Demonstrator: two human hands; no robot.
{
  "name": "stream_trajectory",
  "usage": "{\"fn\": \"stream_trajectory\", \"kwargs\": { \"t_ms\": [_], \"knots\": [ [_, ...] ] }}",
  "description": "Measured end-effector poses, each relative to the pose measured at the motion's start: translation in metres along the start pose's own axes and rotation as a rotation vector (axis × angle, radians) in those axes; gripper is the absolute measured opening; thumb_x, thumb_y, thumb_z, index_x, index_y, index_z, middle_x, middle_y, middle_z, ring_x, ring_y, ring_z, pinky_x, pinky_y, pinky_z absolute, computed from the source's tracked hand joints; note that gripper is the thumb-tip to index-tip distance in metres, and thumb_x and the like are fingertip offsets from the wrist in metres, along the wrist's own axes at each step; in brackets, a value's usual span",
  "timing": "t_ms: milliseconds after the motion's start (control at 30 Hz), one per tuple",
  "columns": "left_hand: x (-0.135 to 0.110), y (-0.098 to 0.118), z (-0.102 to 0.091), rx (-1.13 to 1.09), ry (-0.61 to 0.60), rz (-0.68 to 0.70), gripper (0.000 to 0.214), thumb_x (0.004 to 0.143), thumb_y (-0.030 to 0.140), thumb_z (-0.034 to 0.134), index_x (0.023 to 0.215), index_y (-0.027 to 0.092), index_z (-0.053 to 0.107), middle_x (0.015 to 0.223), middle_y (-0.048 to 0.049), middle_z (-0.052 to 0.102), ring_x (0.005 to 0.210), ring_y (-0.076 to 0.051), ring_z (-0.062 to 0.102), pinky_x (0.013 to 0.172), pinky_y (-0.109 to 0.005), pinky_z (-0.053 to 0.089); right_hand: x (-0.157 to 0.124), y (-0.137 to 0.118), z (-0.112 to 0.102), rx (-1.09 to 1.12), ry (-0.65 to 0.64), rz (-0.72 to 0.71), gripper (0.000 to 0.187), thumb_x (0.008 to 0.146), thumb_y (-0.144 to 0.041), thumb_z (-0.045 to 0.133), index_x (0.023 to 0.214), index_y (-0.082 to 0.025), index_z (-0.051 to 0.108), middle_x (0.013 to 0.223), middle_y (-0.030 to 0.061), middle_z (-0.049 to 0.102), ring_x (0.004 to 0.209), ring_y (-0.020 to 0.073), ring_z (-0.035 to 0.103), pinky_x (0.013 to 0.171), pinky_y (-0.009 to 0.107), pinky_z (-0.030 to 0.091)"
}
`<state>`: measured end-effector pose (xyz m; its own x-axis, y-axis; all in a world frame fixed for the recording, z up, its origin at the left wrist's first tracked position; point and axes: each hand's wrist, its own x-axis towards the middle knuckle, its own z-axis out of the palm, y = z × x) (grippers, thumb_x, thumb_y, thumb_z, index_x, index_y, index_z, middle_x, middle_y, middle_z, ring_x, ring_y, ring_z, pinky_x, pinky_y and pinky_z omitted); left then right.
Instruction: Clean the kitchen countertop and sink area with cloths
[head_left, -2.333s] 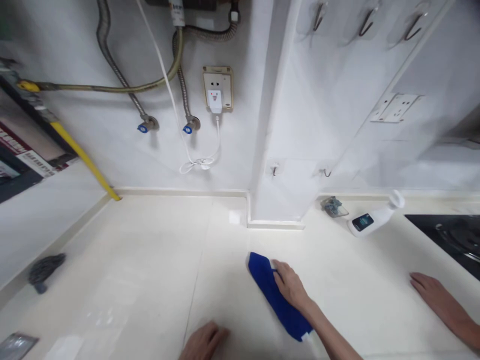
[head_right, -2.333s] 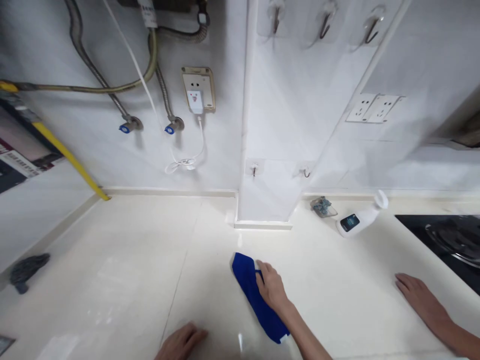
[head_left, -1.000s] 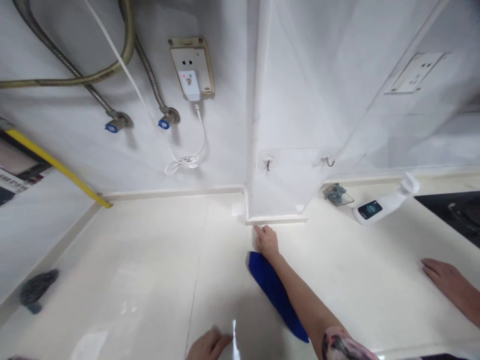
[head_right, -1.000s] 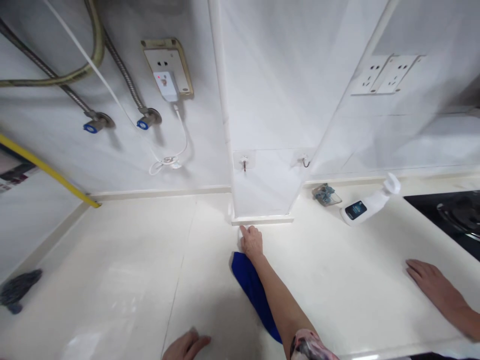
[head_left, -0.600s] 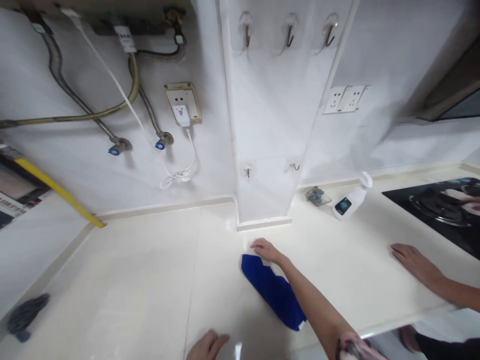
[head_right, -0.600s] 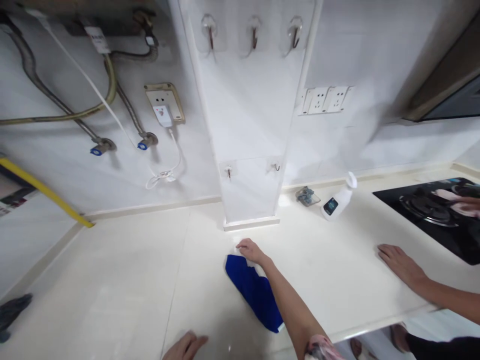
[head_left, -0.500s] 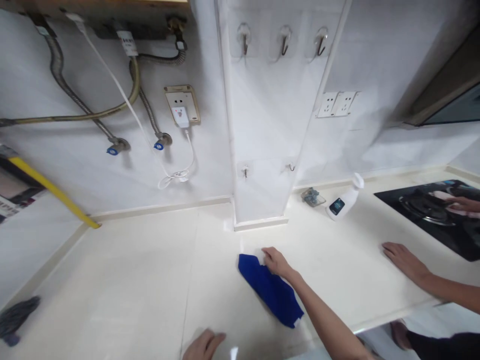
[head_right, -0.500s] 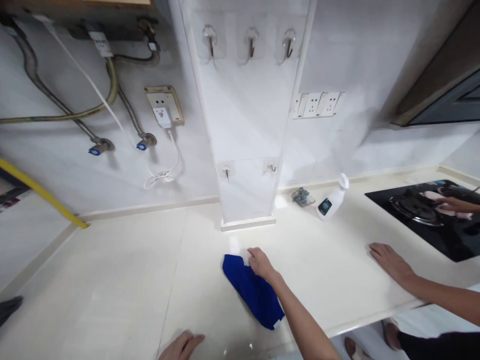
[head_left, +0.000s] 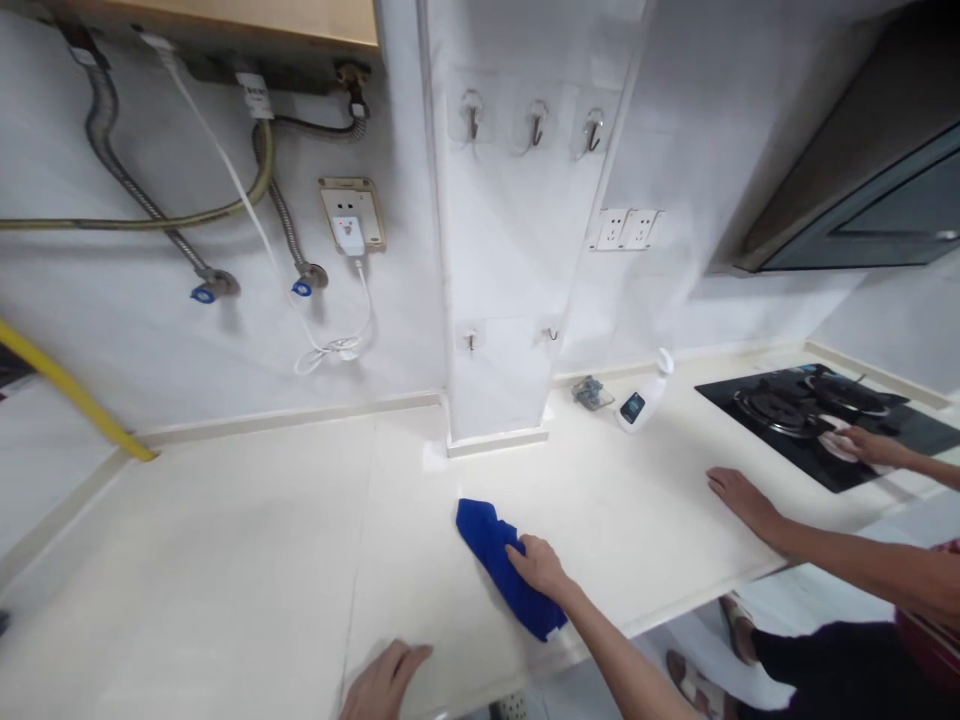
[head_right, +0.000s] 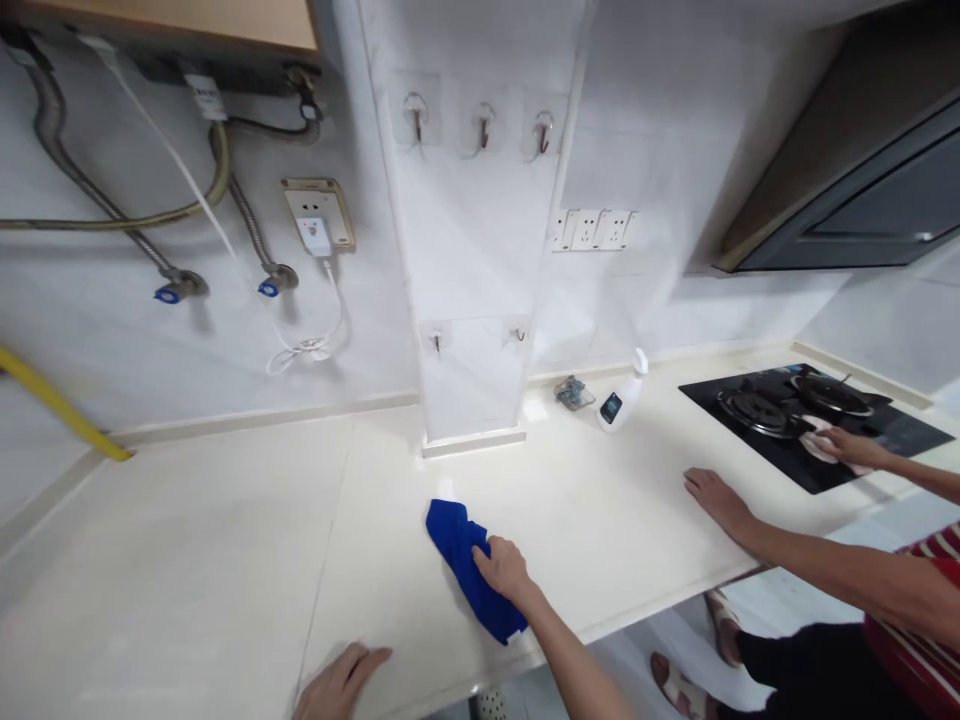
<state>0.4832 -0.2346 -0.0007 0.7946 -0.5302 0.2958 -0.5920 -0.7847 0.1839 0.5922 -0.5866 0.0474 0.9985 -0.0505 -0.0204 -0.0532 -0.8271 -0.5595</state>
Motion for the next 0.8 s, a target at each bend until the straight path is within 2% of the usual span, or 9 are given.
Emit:
{"fn": "stream_trajectory", "kwargs": {
  "t_ms": [67, 167, 300, 400, 467, 567, 667, 733, 800],
  "knots": [
    [-0.002, 0.0, 0.005, -0.021, -0.037, -0.024, 0.099, 0.048, 0.039, 0.088, 0.138, 0.034, 0.048, 0.128, -0.0064, 0.07, 0.112, -0.03, 0.071, 0.094, -0.04, 0.063, 0.002, -0.004, -0.016, 0.039, 0.01, -0.106, 0.031, 0.099, -0.044, 0.046, 0.082, -0.024, 0.062, 0.079, 0.0053, 0.072, 0.077, 0.0223, 0.069, 0.072, 0.031, 0.051],
    [-0.005, 0.002, 0.008, -0.079, -0.122, -0.078, 0.095, 0.05, 0.038, 0.087, 0.138, 0.035, 0.05, 0.132, -0.0079, 0.068, 0.118, -0.032, 0.068, 0.099, -0.043, 0.061, 0.008, -0.019, -0.048, 0.176, 0.163, -0.219, 0.037, 0.101, -0.053, 0.039, 0.095, -0.025, 0.063, 0.082, 0.0046, 0.071, 0.077, 0.0223, 0.068, 0.075, 0.033, 0.051],
    [0.0, 0.006, 0.001, -0.181, -0.22, -0.16, 0.089, 0.055, 0.035, 0.084, 0.139, 0.035, 0.051, 0.136, -0.0088, 0.064, 0.123, -0.032, 0.065, 0.106, -0.047, 0.057, 0.025, -0.05, -0.099, 0.311, 0.386, -0.158, 0.044, 0.097, -0.062, 0.04, 0.105, -0.023, 0.059, 0.07, 0.0015, 0.063, 0.063, 0.0222, 0.061, 0.066, 0.034, 0.048],
    [0.008, 0.012, -0.011, -0.255, -0.298, -0.197, 0.088, 0.056, 0.029, 0.08, 0.139, 0.033, 0.051, 0.139, -0.0095, 0.061, 0.127, -0.032, 0.061, 0.111, -0.05, 0.053, 0.041, -0.077, -0.131, 0.344, 0.461, -0.134, 0.045, 0.095, -0.065, 0.041, 0.098, -0.024, 0.057, 0.066, -0.0017, 0.056, 0.062, 0.0207, 0.055, 0.066, 0.033, 0.046],
    [0.015, 0.017, -0.022, -0.289, -0.389, -0.24, 0.088, 0.056, 0.029, 0.077, 0.14, 0.032, 0.05, 0.141, -0.0101, 0.059, 0.131, -0.032, 0.058, 0.115, -0.051, 0.048, 0.051, -0.096, -0.146, 0.389, 0.483, -0.148, 0.044, 0.094, -0.067, 0.043, 0.091, -0.024, 0.055, 0.065, -0.0035, 0.053, 0.063, 0.0187, 0.051, 0.066, 0.032, 0.045],
    [0.024, 0.026, -0.037, -0.304, -0.522, -0.321, 0.089, 0.057, 0.033, 0.076, 0.142, 0.029, 0.049, 0.147, -0.012, 0.054, 0.137, -0.034, 0.052, 0.121, -0.054, 0.039, 0.068, -0.116, -0.156, 0.557, 0.521, -0.164, 0.048, 0.091, -0.07, 0.049, 0.087, -0.023, 0.055, 0.068, -0.0045, 0.052, 0.066, 0.0162, 0.049, 0.067, 0.03, 0.044],
    [0.029, 0.031, -0.045, -0.307, -0.588, -0.365, 0.091, 0.058, 0.033, 0.074, 0.145, 0.029, 0.047, 0.153, -0.0123, 0.049, 0.142, -0.034, 0.047, 0.124, -0.054, 0.035, 0.084, -0.113, -0.157, 0.72, 0.553, -0.1, 0.054, 0.087, -0.073, 0.054, 0.097, -0.02, 0.059, 0.073, -0.0035, 0.056, 0.069, 0.0161, 0.052, 0.066, 0.029, 0.046],
    [0.031, 0.032, -0.047, -0.312, -0.619, -0.381, 0.093, 0.058, 0.032, 0.073, 0.147, 0.028, 0.045, 0.156, -0.0123, 0.046, 0.144, -0.033, 0.044, 0.125, -0.053, 0.032, 0.091, -0.095, -0.154, 0.617, 0.552, -0.024, 0.056, 0.087, -0.071, 0.054, 0.105, -0.018, 0.061, 0.08, 0.0002, 0.061, 0.074, 0.0187, 0.058, 0.07, 0.031, 0.05],
    [0.032, 0.031, -0.047, -0.319, -0.645, -0.399, 0.095, 0.058, 0.032, 0.073, 0.148, 0.028, 0.044, 0.158, -0.0126, 0.044, 0.146, -0.034, 0.041, 0.126, -0.053, 0.031, 0.093, -0.069, -0.146, 0.425, 0.523, 0.041, 0.055, 0.088, -0.063, 0.055, 0.113, -0.015, 0.063, 0.092, 0.0081, 0.068, 0.085, 0.0244, 0.063, 0.078, 0.037, 0.052]
  ]
}}
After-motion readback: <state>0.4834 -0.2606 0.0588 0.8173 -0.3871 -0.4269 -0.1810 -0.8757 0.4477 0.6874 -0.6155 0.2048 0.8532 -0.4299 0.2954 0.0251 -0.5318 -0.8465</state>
